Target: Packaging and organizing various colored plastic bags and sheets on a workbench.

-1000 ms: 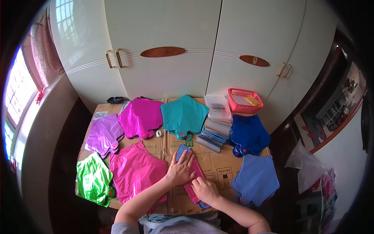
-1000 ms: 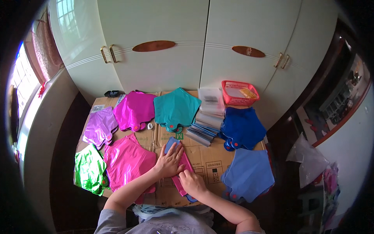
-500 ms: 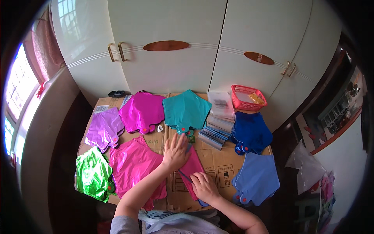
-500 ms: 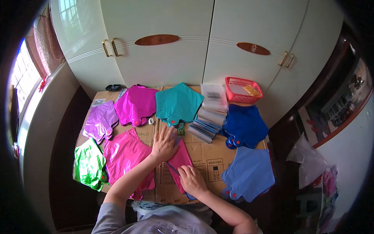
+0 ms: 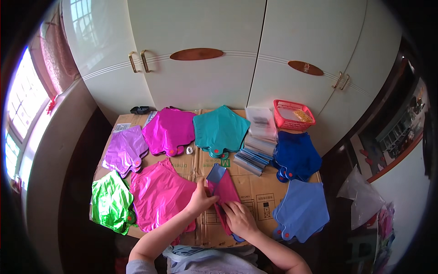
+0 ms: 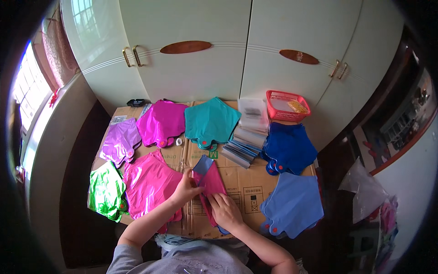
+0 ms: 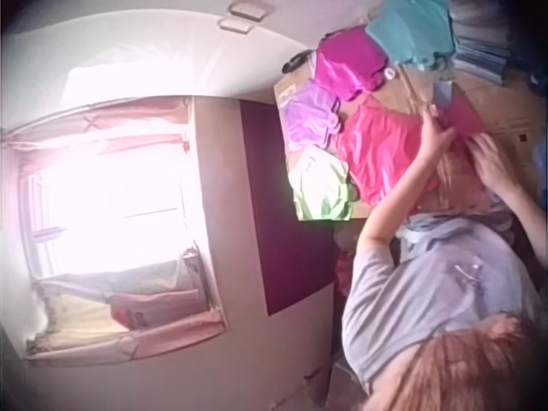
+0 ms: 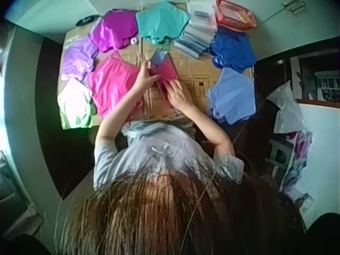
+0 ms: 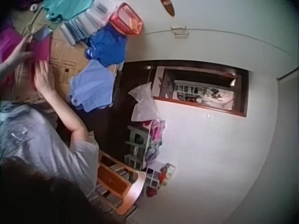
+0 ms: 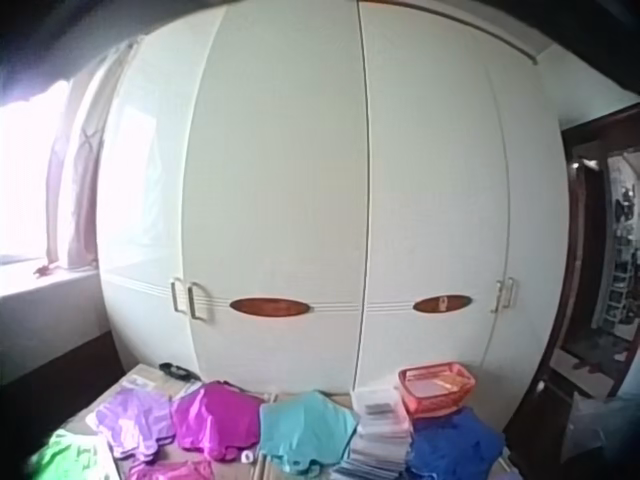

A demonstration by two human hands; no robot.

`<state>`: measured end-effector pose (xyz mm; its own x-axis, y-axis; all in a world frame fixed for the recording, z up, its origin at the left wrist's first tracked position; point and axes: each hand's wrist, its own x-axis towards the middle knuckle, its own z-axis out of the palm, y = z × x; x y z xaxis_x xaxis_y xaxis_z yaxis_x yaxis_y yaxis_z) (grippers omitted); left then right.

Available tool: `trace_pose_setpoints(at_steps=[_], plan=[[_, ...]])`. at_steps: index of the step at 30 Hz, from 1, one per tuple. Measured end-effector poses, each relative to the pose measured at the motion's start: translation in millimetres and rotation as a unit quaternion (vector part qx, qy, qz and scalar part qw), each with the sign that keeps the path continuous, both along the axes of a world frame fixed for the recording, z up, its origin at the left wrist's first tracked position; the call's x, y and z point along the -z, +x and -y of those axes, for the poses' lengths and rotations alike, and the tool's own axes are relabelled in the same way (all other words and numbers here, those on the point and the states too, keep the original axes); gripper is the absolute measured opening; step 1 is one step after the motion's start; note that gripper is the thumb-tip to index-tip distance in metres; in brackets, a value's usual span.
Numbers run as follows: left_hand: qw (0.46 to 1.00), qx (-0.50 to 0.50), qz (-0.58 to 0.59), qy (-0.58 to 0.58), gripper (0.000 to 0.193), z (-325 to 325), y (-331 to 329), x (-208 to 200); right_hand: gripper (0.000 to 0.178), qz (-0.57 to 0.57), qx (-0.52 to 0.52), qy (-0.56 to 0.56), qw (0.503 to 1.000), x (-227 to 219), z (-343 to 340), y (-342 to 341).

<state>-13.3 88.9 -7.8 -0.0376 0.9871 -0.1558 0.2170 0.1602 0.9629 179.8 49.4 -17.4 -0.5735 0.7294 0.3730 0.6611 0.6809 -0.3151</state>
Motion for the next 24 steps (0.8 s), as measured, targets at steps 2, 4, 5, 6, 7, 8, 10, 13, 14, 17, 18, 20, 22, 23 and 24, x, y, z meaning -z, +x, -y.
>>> trace_pose_setpoints(at_steps=[2, 4, 5, 6, 7, 8, 10, 13, 14, 17, 18, 20, 22, 23, 24], plan=[[0.968, 0.079, -0.238, 0.028, 0.058, 2.9, -0.6, -13.5, 0.038, -0.004, 0.0, 0.001, 1.0, 0.3, -0.2, 0.7], [0.931, 0.098, -0.349, 0.054, 0.038, 6.4, 0.6, -12.9, 0.038, -0.001, -0.003, 0.001, 1.0, -1.7, 0.3, 0.7], [0.912, 0.122, -0.388, 0.044, 0.039, 7.2, -0.2, -12.9, 0.038, 0.0, -0.003, 0.002, 1.0, -0.6, 1.0, 0.6], [0.892, 0.144, -0.427, 0.034, 0.039, 7.3, -1.1, -13.6, 0.038, 0.002, -0.004, 0.003, 1.0, 0.5, 1.0, 0.6], [0.894, 0.144, -0.423, 0.038, 0.039, 6.9, -2.5, -13.9, 0.037, 0.003, -0.005, 0.005, 1.0, 1.1, 0.8, 0.5], [0.895, 0.145, -0.419, 0.043, 0.04, 6.2, -4.3, -14.2, 0.037, -0.002, -0.007, 0.006, 1.0, 0.9, 0.2, -0.1], [0.895, 0.146, -0.417, 0.052, 0.039, 4.4, -4.4, -14.9, 0.036, -0.009, -0.009, 0.009, 1.0, 0.6, -0.9, -0.2], [0.889, 0.142, -0.427, 0.088, 0.037, 2.8, -4.7, -15.8, 0.035, -0.018, -0.007, 0.029, 0.999, 0.6, -7.2, -4.1], [0.885, 0.137, -0.428, 0.118, 0.037, 1.7, -5.6, -12.7, 0.034, -0.018, -0.007, 0.029, 0.999, -1.2, -10.1, -5.7], [0.873, 0.143, -0.437, 0.163, 0.035, -0.5, -11.5, -4.4, 0.033, -0.023, -0.01, 0.03, 0.999, -4.7, -14.4, -9.6], [0.869, 0.148, -0.44, 0.171, 0.034, -1.1, -12.6, -2.6, 0.033, -0.025, -0.012, 0.032, 0.999, -4.9, -14.7, -9.4], [0.861, 0.147, -0.448, 0.192, 0.034, 0.5, -12.5, -0.2, 0.033, -0.031, 0.001, 0.028, 0.999, -4.0, -14.5, -10.1], [0.857, 0.146, -0.451, 0.203, 0.033, 2.0, -12.2, 2.2, 0.034, -0.037, 0.03, 0.014, 0.999, -1.0, -12.2, -10.8], [0.857, 0.145, -0.45, 0.204, 0.033, 2.4, -12.3, 3.1, 0.036, -0.03, 0.04, 0.019, 0.999, -1.0, -11.4, -10.7], [0.857, 0.146, -0.449, 0.206, 0.032, 2.8, -12.2, 4.1, 0.037, -0.024, 0.051, 0.023, 0.998, -1.1, -10.0, -10.3]])
